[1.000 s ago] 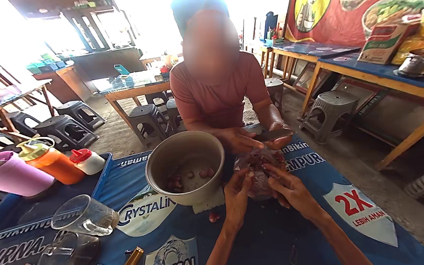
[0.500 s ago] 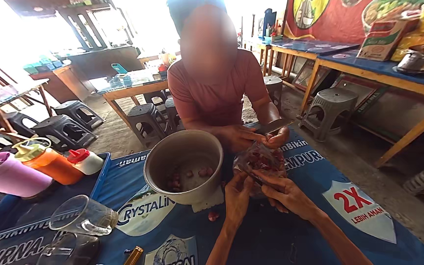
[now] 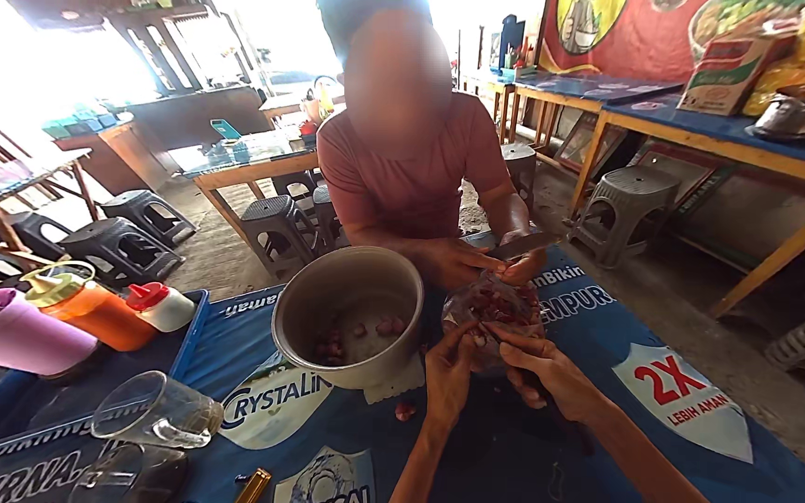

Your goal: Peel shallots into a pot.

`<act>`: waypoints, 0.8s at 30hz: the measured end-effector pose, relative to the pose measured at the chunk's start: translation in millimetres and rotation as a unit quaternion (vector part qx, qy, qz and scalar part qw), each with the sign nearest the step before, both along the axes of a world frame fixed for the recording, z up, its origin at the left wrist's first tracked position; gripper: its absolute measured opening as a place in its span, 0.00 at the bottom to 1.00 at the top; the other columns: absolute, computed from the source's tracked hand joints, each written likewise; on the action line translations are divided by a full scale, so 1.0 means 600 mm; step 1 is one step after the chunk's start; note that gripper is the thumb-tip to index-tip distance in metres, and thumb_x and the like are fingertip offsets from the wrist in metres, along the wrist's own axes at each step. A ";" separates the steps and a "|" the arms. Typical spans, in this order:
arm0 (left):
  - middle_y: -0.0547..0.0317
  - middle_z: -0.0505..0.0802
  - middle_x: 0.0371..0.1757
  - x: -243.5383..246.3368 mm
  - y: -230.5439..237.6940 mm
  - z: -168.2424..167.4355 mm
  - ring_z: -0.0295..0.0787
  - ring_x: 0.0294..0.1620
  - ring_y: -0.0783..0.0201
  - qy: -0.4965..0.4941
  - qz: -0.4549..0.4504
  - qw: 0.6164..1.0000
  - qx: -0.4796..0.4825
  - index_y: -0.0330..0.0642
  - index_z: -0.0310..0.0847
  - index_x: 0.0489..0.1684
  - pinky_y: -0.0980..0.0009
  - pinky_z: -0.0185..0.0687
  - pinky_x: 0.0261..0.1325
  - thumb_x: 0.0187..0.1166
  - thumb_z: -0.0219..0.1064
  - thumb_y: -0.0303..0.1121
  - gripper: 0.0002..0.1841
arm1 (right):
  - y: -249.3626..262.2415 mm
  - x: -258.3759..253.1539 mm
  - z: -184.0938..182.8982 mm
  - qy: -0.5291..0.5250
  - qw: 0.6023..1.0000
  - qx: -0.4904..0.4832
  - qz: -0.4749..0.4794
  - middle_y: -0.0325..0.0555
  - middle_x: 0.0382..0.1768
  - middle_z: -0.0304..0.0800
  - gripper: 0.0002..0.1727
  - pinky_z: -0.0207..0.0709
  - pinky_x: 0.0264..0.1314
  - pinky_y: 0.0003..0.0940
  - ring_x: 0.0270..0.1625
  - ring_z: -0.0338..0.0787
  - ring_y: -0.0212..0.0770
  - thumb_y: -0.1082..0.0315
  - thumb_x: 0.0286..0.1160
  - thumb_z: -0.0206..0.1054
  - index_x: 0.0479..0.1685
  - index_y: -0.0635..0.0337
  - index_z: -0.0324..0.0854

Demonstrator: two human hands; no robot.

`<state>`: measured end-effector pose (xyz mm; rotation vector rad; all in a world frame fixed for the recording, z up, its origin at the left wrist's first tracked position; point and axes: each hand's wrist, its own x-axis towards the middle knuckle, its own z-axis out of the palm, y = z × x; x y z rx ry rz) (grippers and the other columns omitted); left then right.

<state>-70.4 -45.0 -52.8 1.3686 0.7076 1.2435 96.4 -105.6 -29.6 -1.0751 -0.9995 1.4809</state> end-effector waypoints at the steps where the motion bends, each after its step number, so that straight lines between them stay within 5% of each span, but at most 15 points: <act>1: 0.54 0.95 0.50 -0.001 0.000 0.002 0.91 0.48 0.75 0.001 0.004 1.000 0.001 0.25 0.84 0.60 0.77 0.86 0.57 0.85 0.56 0.21 0.14 | 0.000 -0.001 0.000 -0.006 1.000 0.015 0.006 0.33 0.20 0.78 0.27 0.67 0.11 0.18 0.12 0.72 0.25 0.64 0.88 0.53 0.87 0.52 0.68; 6: 0.60 0.94 0.39 0.001 -0.002 0.006 0.90 0.39 0.78 0.002 0.026 1.000 0.005 0.25 0.86 0.53 0.79 0.87 0.50 0.84 0.60 0.23 0.11 | -0.001 0.000 -0.004 -0.057 0.996 0.065 0.032 0.34 0.30 0.85 0.30 0.70 0.12 0.18 0.14 0.74 0.25 0.65 0.85 0.57 0.89 0.50 0.65; 14: 0.58 0.94 0.37 0.004 -0.004 -0.002 0.91 0.36 0.76 0.005 0.046 0.999 0.003 0.25 0.87 0.50 0.79 0.88 0.47 0.82 0.62 0.22 0.10 | 0.002 -0.007 -0.012 -0.078 0.995 0.063 0.002 0.33 0.24 0.83 0.26 0.67 0.11 0.18 0.12 0.73 0.25 0.68 0.86 0.57 0.84 0.54 0.72; 24: 0.54 0.95 0.48 -0.001 0.004 -0.015 0.91 0.46 0.76 0.006 0.017 0.999 0.039 0.24 0.84 0.58 0.78 0.86 0.55 0.85 0.56 0.22 0.14 | 0.000 -0.009 -0.005 0.066 0.997 -0.045 0.008 0.31 0.17 0.72 0.26 0.66 0.10 0.18 0.10 0.70 0.25 0.63 0.90 0.48 0.87 0.50 0.67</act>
